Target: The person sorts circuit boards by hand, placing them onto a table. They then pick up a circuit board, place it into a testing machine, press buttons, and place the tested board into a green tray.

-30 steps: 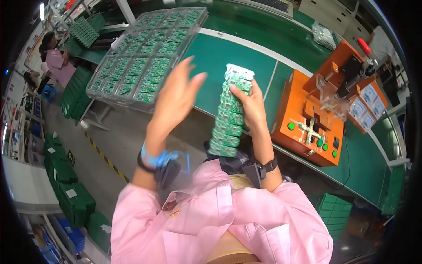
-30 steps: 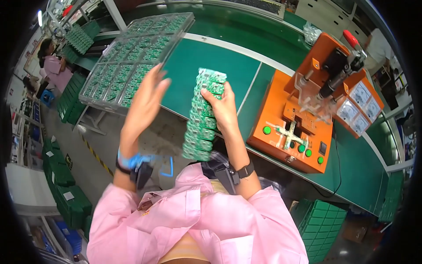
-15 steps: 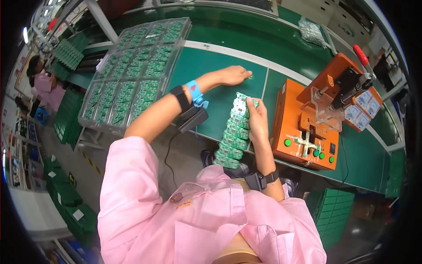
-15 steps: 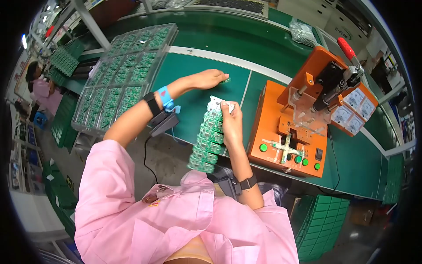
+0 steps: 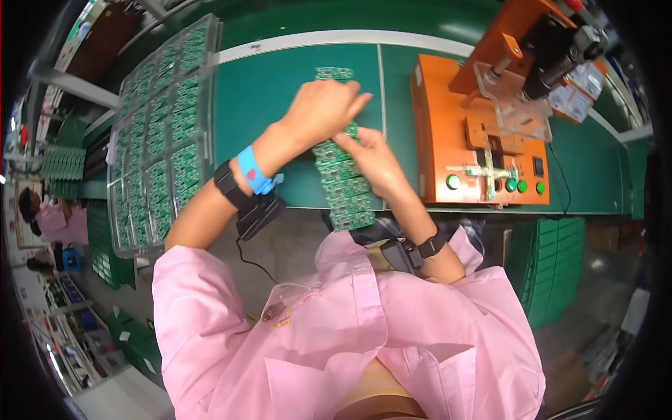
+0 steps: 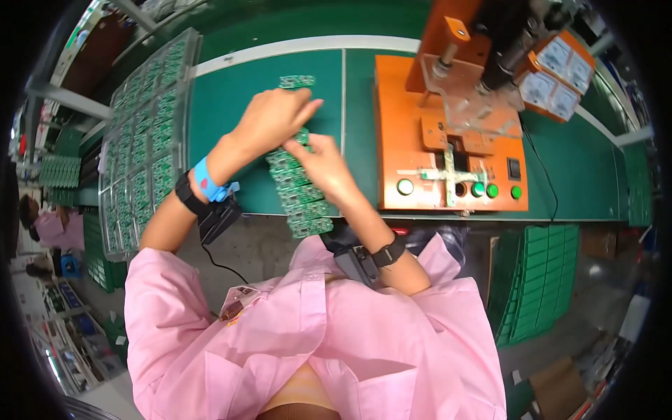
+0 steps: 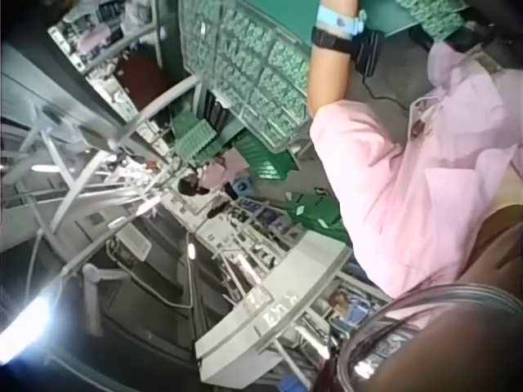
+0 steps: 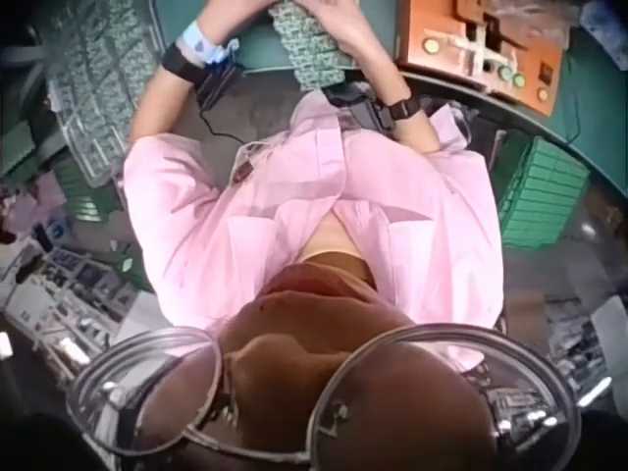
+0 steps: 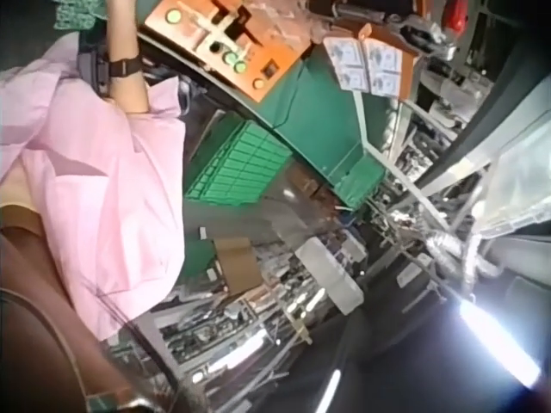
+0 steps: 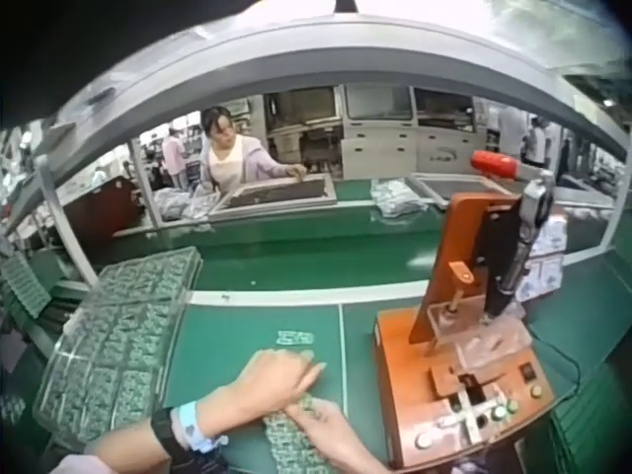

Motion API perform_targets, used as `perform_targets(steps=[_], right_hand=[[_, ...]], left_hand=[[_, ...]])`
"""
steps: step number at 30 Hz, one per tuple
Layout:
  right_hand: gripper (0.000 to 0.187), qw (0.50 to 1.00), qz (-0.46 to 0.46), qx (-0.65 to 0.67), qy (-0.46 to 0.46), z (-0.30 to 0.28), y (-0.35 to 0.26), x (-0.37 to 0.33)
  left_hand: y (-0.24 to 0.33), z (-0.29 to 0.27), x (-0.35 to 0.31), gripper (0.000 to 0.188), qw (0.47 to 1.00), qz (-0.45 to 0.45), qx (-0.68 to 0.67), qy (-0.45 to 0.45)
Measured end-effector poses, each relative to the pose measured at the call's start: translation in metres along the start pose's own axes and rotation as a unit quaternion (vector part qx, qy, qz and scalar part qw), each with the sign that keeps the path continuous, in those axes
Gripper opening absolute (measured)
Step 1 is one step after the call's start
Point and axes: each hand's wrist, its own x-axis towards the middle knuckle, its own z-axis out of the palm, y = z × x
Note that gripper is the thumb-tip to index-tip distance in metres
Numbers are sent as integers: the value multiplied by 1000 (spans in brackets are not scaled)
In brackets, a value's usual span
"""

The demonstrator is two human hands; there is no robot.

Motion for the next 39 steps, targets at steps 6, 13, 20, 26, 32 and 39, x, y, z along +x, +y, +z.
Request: perform_targets(steps=[6, 13, 20, 26, 32, 39], right_hand=[[18, 994, -108, 2, -8, 15, -14, -16], [20, 964, 4, 262, 48, 11, -21, -14], [24, 989, -39, 130, 60, 2, -9, -5], [21, 996, -52, -47, 57, 8, -1, -9], [20, 993, -96, 73, -3, 12, -4, -15], [18, 999, -4, 46, 10, 4, -16, -14]], left_hand=[[-42, 8, 18, 41, 898, -26, -359, -252], [-56, 37, 35, 38, 986, 112, -56, 112], [-18, 0, 8, 33, 981, 98, -24, 167], [-5, -6, -11, 34, 983, -132, -120, -32], [-25, 8, -17, 44, 879, -191, -416, -135], [-18, 8, -13, 44, 806, -275, -494, -173]])
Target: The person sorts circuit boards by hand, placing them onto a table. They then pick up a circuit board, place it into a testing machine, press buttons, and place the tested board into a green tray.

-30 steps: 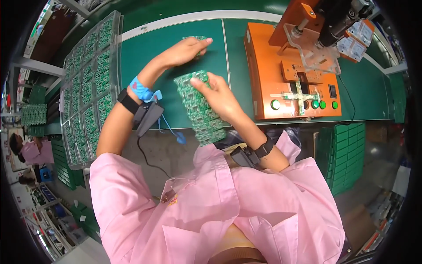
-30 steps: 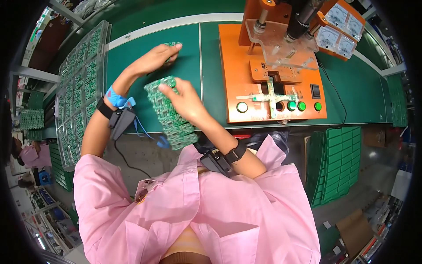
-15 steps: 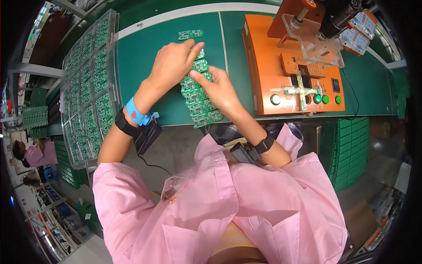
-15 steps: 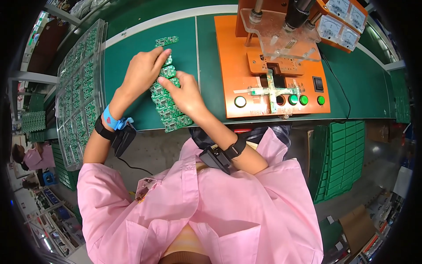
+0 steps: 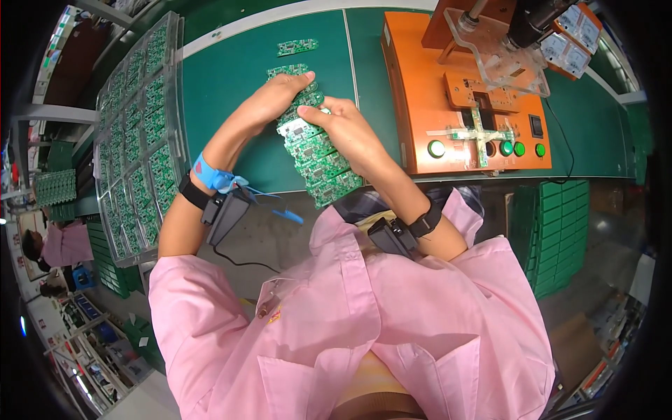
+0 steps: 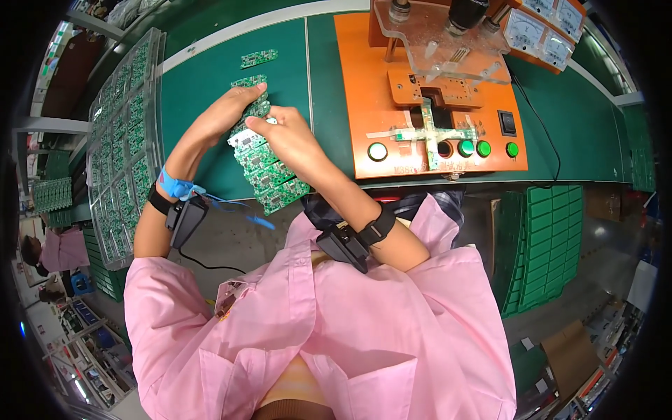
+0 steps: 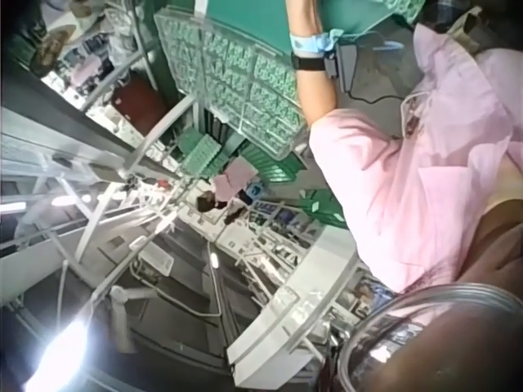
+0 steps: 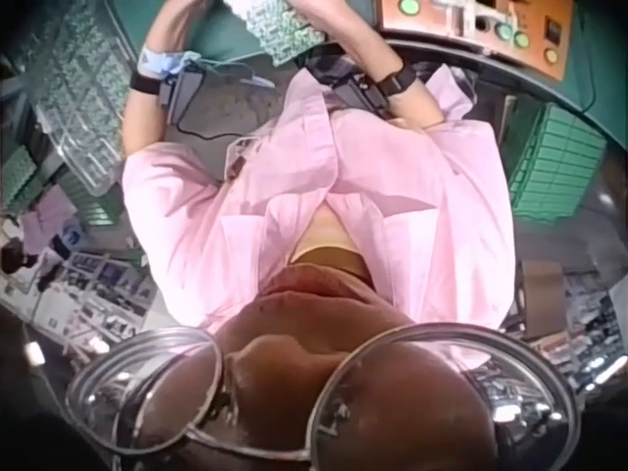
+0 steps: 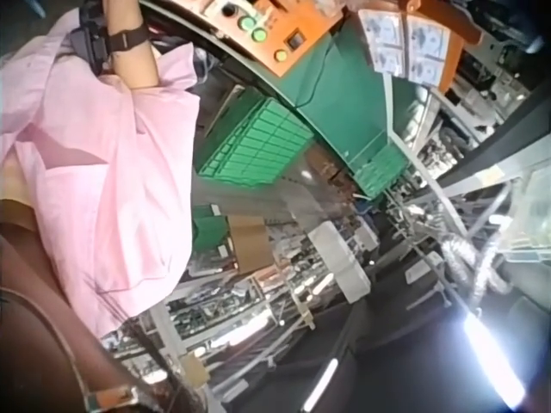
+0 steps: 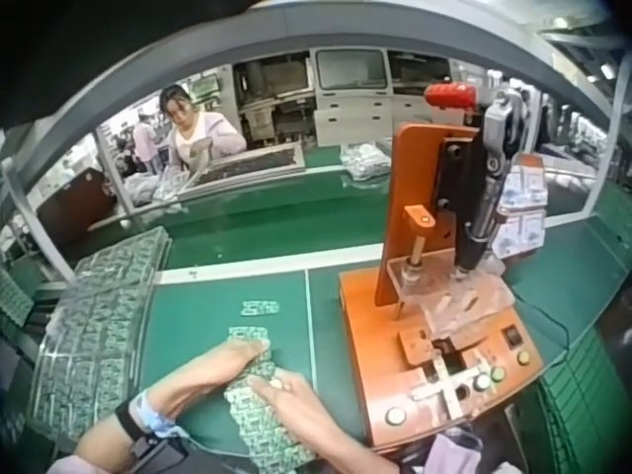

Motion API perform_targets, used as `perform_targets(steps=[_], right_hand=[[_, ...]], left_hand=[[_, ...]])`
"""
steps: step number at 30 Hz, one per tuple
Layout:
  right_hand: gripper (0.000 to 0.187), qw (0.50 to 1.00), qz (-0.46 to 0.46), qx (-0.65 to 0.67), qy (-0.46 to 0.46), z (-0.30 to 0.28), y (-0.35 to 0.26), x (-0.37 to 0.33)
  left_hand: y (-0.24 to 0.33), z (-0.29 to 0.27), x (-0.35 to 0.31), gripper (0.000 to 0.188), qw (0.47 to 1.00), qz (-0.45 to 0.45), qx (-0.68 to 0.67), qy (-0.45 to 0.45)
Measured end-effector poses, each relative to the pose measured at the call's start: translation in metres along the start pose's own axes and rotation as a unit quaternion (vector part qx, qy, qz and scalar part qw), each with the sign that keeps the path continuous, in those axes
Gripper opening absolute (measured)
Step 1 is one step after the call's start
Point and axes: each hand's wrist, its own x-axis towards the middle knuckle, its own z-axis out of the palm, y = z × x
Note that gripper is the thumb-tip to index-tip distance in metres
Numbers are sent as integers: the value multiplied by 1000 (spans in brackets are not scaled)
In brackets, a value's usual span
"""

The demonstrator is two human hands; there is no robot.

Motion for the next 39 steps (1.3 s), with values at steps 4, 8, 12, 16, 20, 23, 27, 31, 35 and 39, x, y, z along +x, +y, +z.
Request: perform_targets(steps=[4, 8, 12, 16, 20, 23, 27, 31, 35, 39], right_hand=[[16, 999, 32, 33, 1, 0, 1, 4], [15, 998, 38, 42, 3, 3, -2, 5], [15, 998, 29, 46, 8, 6, -2, 4], [15, 996, 17, 84, -1, 6, -1, 1], [16, 997, 3, 73, -15, 5, 9, 3], [18, 999, 21, 49, -5, 5, 11, 3], [24, 997, 61, 1, 40, 3, 7, 4], [31, 995, 61, -51, 67, 4, 7, 16], [37, 995, 54, -26, 78, 3, 9, 16], [39, 996, 67, -17, 51, 2, 6, 3]], left_hand=[[-9, -3, 4, 39, 989, 71, 120, 40], [-1, 4, -5, 37, 1000, -12, 19, 10], [-3, 8, -6, 36, 999, 6, -23, 40], [-3, 11, -6, 36, 995, 33, -2, 94], [-7, -13, 3, 37, 959, 107, 208, 158], [-11, -21, 10, 38, 922, 141, 308, 187], [-20, -9, 10, 34, 879, 184, 396, 189], [-14, -22, 18, 28, 854, 213, 433, 196], [-15, -17, 7, 26, 774, 258, 532, 226], [-36, -24, 15, 27, 796, 338, 438, 245]])
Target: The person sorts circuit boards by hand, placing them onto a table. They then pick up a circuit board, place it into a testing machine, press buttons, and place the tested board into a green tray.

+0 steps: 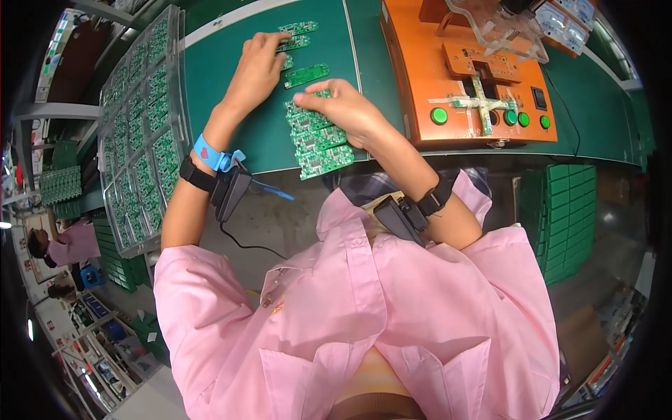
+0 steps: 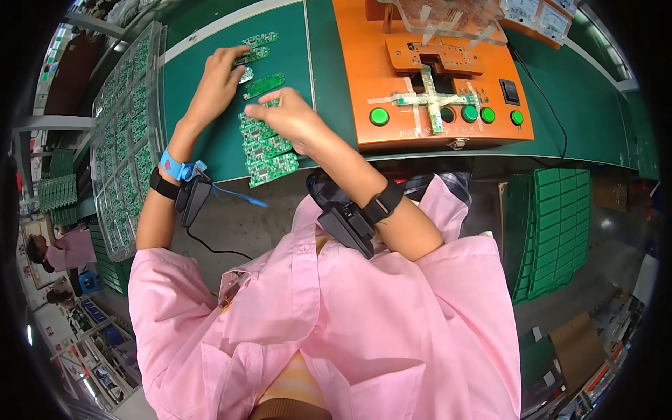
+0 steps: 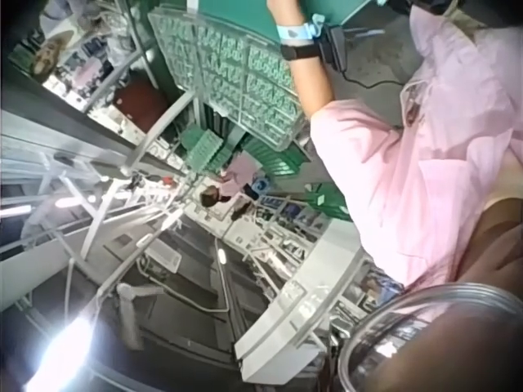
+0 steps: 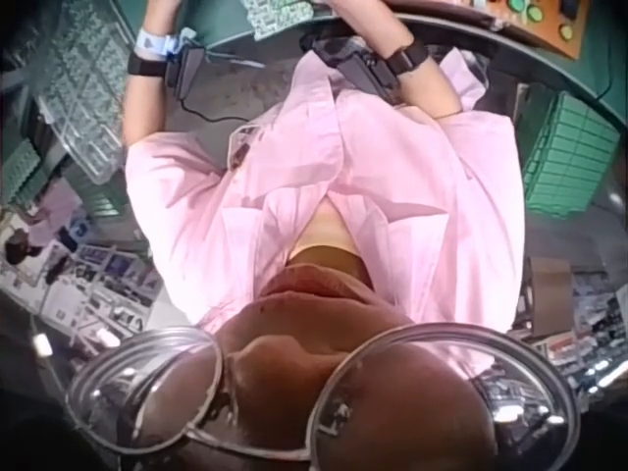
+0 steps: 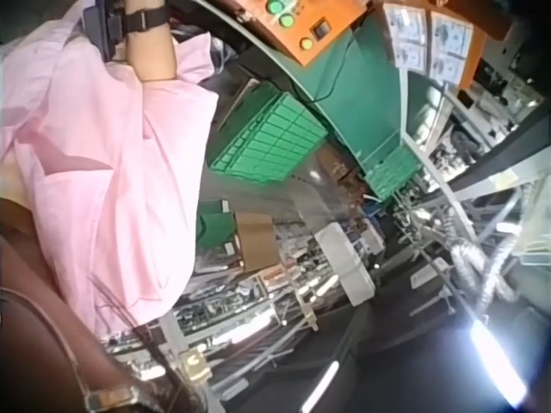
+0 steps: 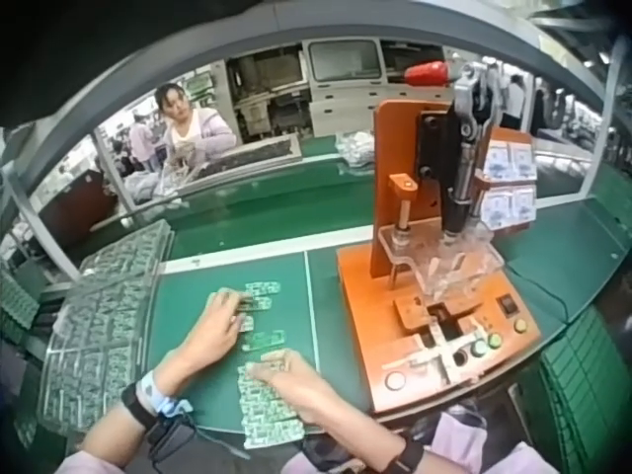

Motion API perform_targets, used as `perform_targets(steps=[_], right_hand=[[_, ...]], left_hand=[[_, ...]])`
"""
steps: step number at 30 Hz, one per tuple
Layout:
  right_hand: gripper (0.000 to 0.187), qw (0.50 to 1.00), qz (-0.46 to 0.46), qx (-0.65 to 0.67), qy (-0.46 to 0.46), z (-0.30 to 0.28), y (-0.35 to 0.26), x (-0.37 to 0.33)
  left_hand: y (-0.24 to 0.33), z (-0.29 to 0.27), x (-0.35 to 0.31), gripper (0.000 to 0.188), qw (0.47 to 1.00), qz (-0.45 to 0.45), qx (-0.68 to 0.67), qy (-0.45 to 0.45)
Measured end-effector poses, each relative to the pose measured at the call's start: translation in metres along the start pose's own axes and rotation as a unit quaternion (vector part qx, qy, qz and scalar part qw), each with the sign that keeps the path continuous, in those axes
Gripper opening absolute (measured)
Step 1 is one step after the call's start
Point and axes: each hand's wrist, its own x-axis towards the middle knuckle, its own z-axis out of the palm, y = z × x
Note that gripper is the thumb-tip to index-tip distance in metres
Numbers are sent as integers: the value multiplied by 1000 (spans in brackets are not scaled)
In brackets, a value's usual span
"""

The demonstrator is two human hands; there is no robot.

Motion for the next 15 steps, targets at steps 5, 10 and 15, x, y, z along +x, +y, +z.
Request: perform_targets(steps=[5, 10, 15], right_hand=[[48, 997, 28, 13, -66, -9, -3, -17], [52, 994, 7, 36, -106, -7, -1, -22], [50, 987, -33, 50, -147, -13, 8, -23]], left_hand=[[-27, 15, -10, 33, 982, -102, -145, 59], [-29, 17, -11, 40, 918, -131, -345, 141], [10, -32, -7, 37, 989, 106, 76, 70]])
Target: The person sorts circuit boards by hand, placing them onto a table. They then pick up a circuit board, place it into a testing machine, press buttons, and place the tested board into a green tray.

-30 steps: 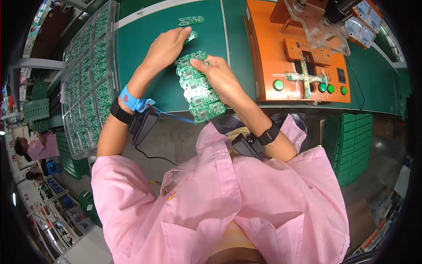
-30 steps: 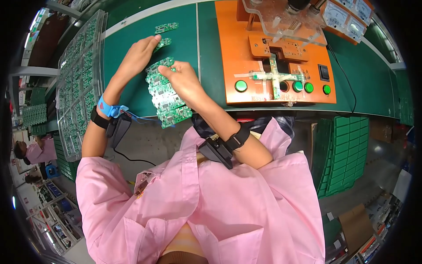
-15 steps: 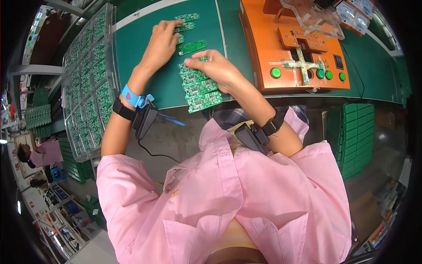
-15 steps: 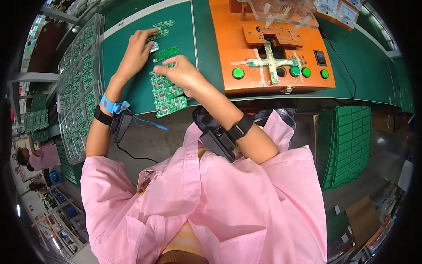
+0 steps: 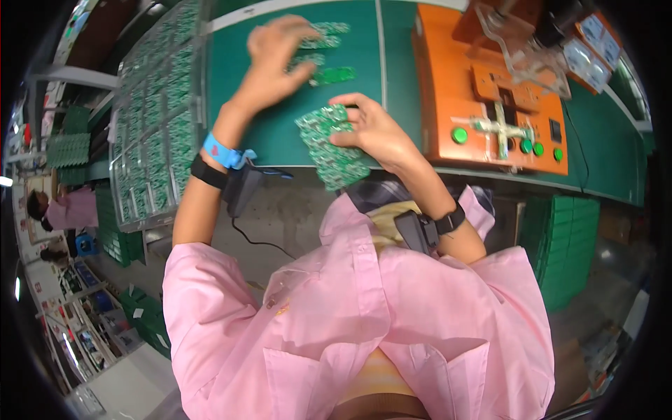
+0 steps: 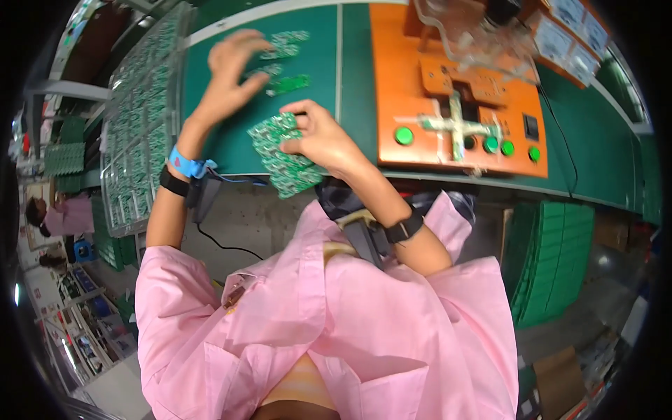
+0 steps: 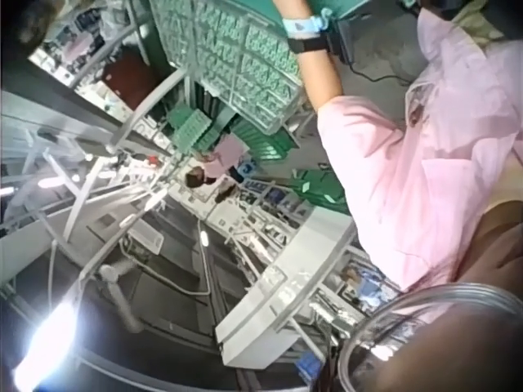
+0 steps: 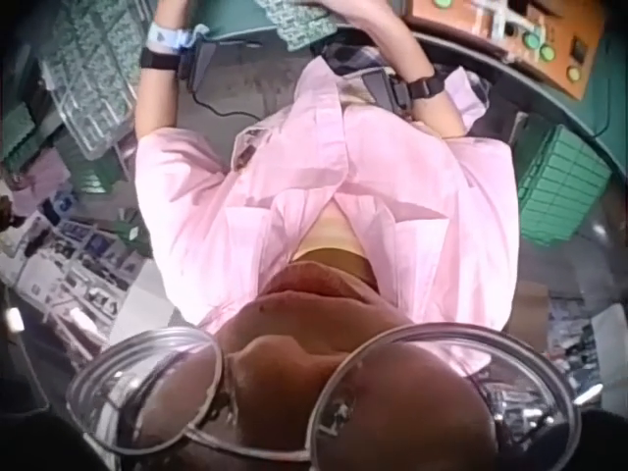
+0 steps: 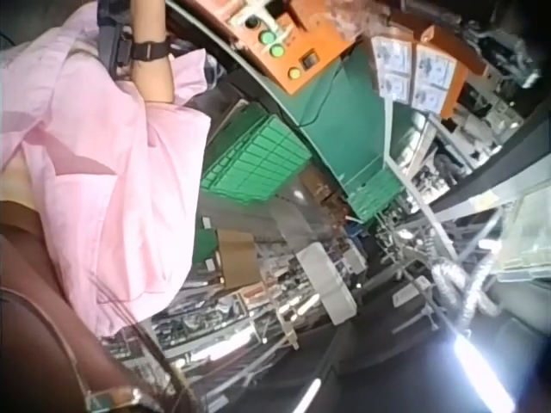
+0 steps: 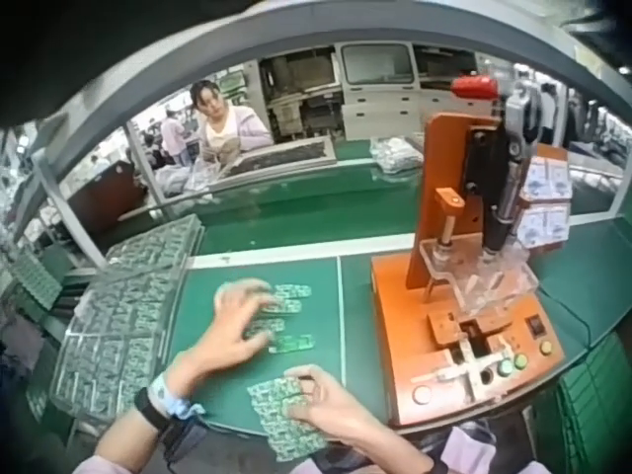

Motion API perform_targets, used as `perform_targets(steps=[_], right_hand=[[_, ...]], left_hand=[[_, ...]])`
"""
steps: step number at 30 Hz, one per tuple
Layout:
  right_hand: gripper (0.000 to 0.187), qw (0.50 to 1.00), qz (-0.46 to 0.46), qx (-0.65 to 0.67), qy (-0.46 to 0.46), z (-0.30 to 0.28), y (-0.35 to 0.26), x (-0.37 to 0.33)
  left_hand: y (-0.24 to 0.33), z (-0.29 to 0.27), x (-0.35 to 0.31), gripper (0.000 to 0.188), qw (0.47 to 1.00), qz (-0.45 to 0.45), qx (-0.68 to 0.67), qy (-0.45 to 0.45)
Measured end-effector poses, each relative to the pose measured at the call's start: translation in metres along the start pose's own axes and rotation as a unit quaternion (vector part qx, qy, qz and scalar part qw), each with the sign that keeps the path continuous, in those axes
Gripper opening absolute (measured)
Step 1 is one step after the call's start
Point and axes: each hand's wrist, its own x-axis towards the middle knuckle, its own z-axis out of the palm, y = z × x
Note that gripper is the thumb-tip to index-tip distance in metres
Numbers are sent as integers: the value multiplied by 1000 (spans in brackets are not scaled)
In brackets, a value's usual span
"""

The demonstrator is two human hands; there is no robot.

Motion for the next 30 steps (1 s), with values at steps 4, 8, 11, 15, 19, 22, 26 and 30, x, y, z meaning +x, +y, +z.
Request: perform_targets(steps=[4, 8, 11, 15, 19, 22, 26, 30], right_hand=[[50, 997, -20, -39, -56, -12, 2, -8], [44, 997, 13, -26, -66, -9, 0, -7], [42, 997, 22, -30, -65, -15, 3, -4], [33, 999, 21, -7, -33, -3, -3, -1], [23, 997, -58, 14, 45, 14, 3, 5], [17, 994, -90, 12, 59, 19, 6, 6], [13, 997, -65, -40, 25, 12, 12, 1], [10, 982, -113, -149, 27, 14, 18, -17]], left_hand=[[17, 0, 1, 31, 988, 1, -74, -137], [24, 1, 4, 21, 988, -40, -97, -110], [25, 1, -5, 19, 988, -70, -69, -120], [22, -4, -27, 13, 992, -87, 20, -91], [21, -23, -36, 13, 981, -72, -169, -64], [37, -39, -32, 24, 966, -150, -206, -53], [72, -47, -30, 31, 911, -313, -236, -127], [90, -38, -42, 32, 917, -313, -209, -131]])
